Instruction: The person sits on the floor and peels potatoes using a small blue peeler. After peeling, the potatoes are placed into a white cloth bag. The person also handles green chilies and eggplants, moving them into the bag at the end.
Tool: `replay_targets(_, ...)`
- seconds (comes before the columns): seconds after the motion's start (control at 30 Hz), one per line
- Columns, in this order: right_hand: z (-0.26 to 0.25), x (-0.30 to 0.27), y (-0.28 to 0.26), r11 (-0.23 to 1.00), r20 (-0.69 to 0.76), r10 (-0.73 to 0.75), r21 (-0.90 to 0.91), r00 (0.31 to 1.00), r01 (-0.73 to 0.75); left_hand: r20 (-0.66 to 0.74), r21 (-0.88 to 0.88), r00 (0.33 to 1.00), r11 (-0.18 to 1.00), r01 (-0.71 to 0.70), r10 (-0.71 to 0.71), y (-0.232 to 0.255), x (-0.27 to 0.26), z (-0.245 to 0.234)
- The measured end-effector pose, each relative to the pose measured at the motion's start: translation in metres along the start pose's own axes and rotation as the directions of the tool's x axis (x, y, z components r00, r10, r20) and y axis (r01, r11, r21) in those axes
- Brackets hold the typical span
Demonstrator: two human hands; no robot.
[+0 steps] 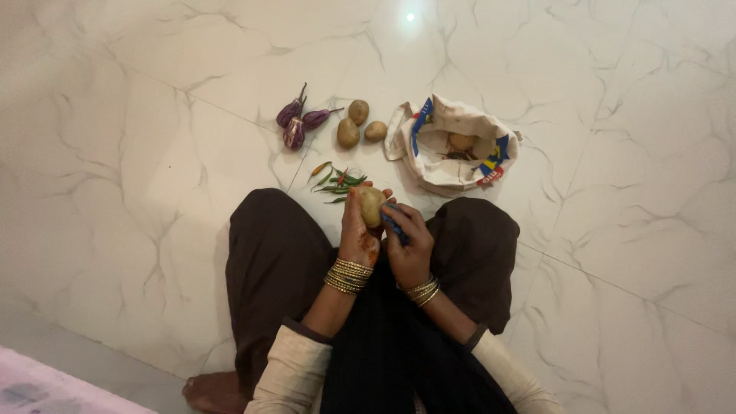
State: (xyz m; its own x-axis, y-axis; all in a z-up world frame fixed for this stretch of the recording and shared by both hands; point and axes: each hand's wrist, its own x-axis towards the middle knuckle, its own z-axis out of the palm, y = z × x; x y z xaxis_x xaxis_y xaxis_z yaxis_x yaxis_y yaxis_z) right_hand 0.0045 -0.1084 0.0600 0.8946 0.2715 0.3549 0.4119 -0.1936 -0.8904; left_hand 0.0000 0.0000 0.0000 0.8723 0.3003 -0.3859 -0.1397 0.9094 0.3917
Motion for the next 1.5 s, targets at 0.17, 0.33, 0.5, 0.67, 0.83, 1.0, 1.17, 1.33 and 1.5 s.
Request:
replay_targets(0.17, 0.002, 0.019, 0.056, 0.998, 0.050, 0.047, 0.044, 0.998, -0.049, -0.130, 0.240, 0.991, 0.969, 0.065, -0.034, -0.008, 0.035, -0.030)
replay_targets(0.33, 0.025, 0.047, 0.156, 0.923, 0.159, 0.383, -0.027, 0.910, -0.384, 0.065, 0.825, 0.981, 0.543, -0.157, 0.185, -0.015, 0.110, -0.051)
replay_targets(0.5, 0.031, 0.077, 0.248, 0.935, 0.059, 0.275, -0.249, 0.960, -0.253, 0.245, 0.953, 0.939, -0.239, -0.187, 0.243, -0.021, 0.156, -0.041)
replay_targets(0.67, 0.018, 0.101, 0.271, 0.902, -0.030, 0.317, -0.301, 0.948, -0.311, 0.543, 0.770, 0.801, -0.529, -0.356, 0.251, -0.034, 0.177, -0.034)
replay_targets(0.83, 0.009, 0.109, 0.264, 0.877, -0.109, 0.306, -0.354, 0.946, -0.325, 0.637, 0.578, 0.748, -0.758, -0.302, 0.188, -0.029, 0.187, -0.041)
replay_targets(1.0, 0.004, 0.106, 0.260, 0.889, -0.119, 0.276, -0.346, 0.954, -0.301, 0.566, 0.560, 0.817, -0.778, -0.283, 0.110, -0.011, 0.170, -0.027)
replay_targets(1.17, 0.003, 0.086, 0.248, 0.946, -0.122, 0.140, -0.275, 0.983, -0.169, 0.453, 0.627, 0.874, -0.760, -0.172, 0.176, 0.030, 0.140, -0.038)
replay_targets(1.33, 0.006, 0.060, 0.217, 0.953, 0.049, 0.036, -0.304, 0.998, -0.020, 0.183, 0.837, 0.854, -0.533, 0.125, 0.487, 0.169, 0.072, -0.125)
replay_targets(1.5, 0.013, 0.035, 0.191, 0.959, 0.272, 0.026, -0.279, 0.962, 0.053, -0.495, 0.848, 0.795, -0.003, 0.529, 0.351, 0.211, 0.013, -0.199)
